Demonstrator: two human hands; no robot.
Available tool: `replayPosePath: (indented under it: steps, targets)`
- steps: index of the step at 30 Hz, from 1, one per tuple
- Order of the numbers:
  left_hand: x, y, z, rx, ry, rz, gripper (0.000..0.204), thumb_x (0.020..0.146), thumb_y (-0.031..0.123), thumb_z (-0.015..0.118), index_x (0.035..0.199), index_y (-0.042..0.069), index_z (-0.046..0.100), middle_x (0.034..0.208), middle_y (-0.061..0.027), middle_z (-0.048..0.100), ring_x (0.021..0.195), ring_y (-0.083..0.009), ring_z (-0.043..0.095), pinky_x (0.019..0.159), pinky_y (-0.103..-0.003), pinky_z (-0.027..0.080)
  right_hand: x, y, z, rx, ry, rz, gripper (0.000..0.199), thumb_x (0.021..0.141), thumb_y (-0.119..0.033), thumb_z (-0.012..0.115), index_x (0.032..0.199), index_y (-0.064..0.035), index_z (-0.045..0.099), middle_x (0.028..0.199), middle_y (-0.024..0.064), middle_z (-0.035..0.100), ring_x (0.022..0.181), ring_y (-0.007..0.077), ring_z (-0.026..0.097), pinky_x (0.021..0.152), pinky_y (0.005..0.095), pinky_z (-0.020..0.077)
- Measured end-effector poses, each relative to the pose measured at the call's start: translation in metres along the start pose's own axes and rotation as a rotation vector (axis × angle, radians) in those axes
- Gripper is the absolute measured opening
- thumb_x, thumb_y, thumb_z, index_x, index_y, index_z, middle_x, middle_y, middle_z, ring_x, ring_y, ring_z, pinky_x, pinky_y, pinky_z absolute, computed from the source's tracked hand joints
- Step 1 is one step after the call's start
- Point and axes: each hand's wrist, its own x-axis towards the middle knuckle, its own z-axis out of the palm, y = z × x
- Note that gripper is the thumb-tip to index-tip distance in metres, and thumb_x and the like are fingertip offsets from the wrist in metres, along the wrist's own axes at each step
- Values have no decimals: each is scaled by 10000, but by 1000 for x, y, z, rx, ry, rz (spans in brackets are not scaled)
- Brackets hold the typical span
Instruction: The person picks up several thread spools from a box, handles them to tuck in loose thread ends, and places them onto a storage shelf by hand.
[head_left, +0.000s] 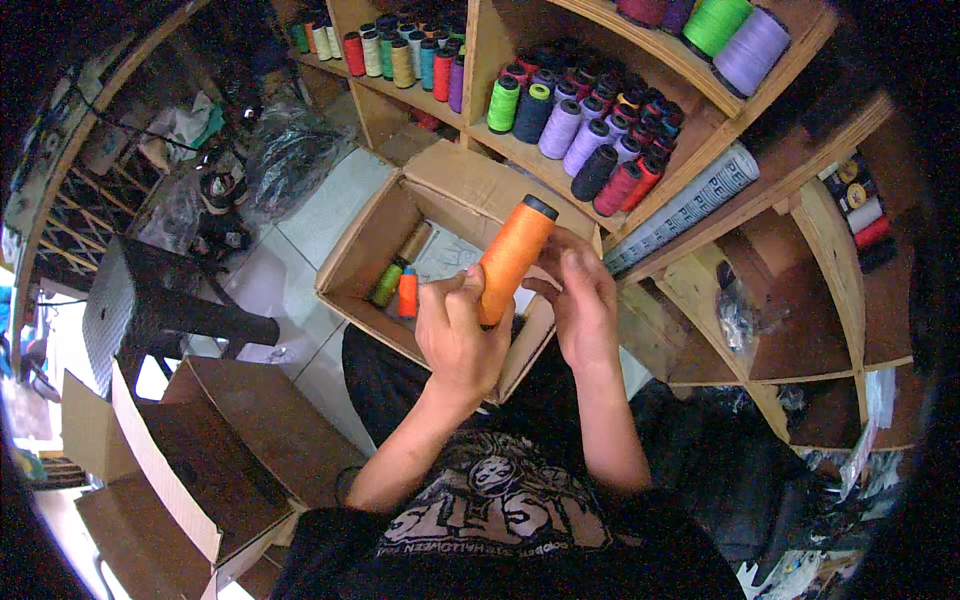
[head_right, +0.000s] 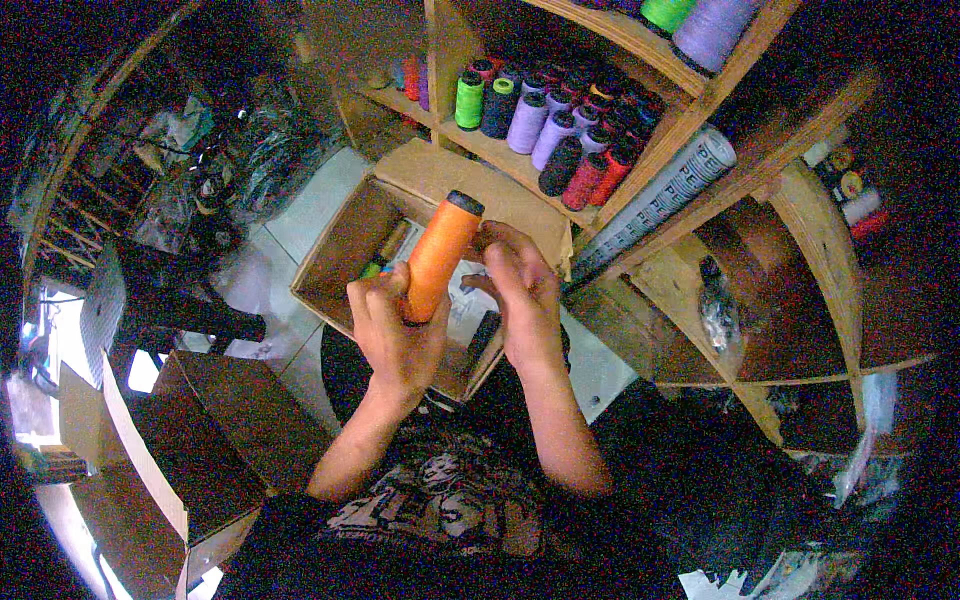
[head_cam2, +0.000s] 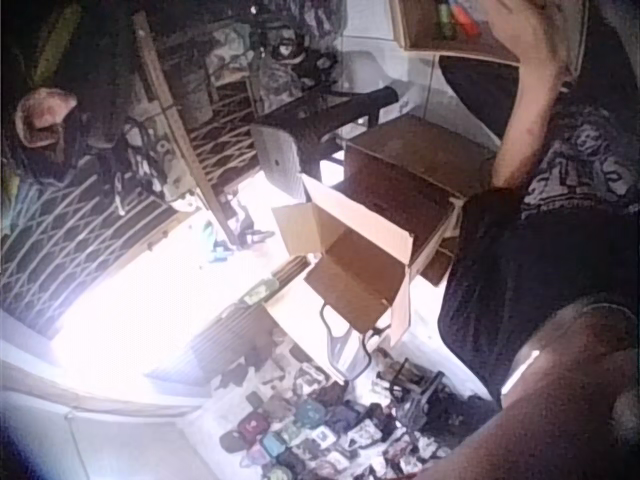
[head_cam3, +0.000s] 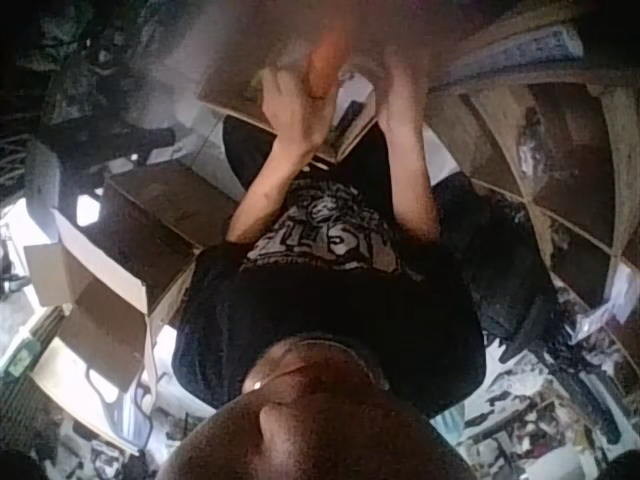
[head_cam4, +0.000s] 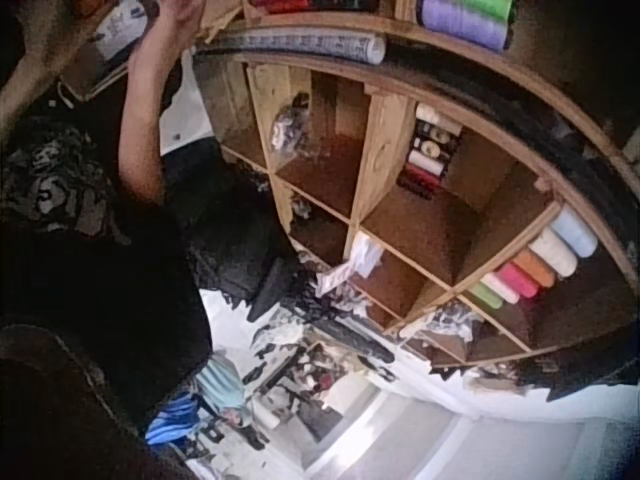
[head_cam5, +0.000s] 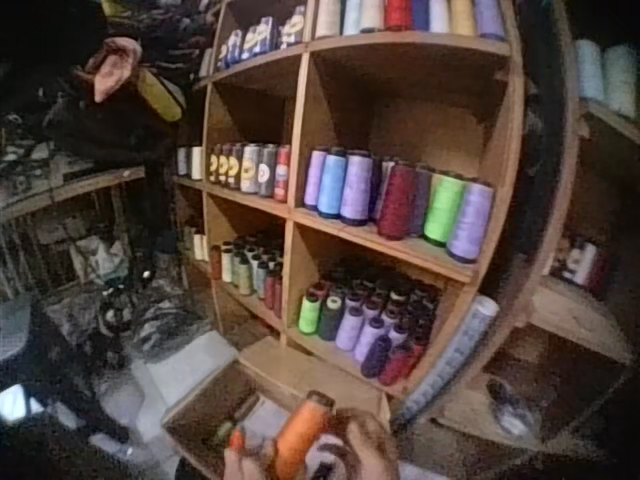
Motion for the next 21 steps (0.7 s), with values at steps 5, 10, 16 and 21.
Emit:
replayPosePath:
  steps: [5,10,16,21]
  targets:
    - [8,9,-3,-392,-107,-335,413,634,57,749,950,-9,491,851,-96,544,725,-202,548,628,-313,455,-6,-5,3,-105,-131,30,409,897,-290,488,1201,-17,475,1119,96,544,1017,188,530,813,334,432]
    - [13,-6,-4,-1383,-252,-1138,267,766,175,678,921,34,513,787,-61,580,660,-115,544,585,-226,438,-1,-3,0,90,109,-4,156,851,-124,568,966,-18,570,785,39,585,686,129,559,666,264,460]
    - [9,-19,-7,-1525,-372,-1242,458,740,330,673,1028,19,498,815,-105,589,650,-168,577,576,-231,492,-4,-10,-1,53,45,-28,200,826,-74,587,1012,-4,565,815,56,598,730,134,569,685,262,464]
    - [8,-14,-7,-1516,-365,-1217,465,751,333,656,1046,10,500,809,-110,593,655,-179,589,564,-238,493,-5,-14,0,-8,48,-55,237,822,-55,585,1051,4,556,897,66,605,829,146,579,754,281,470]
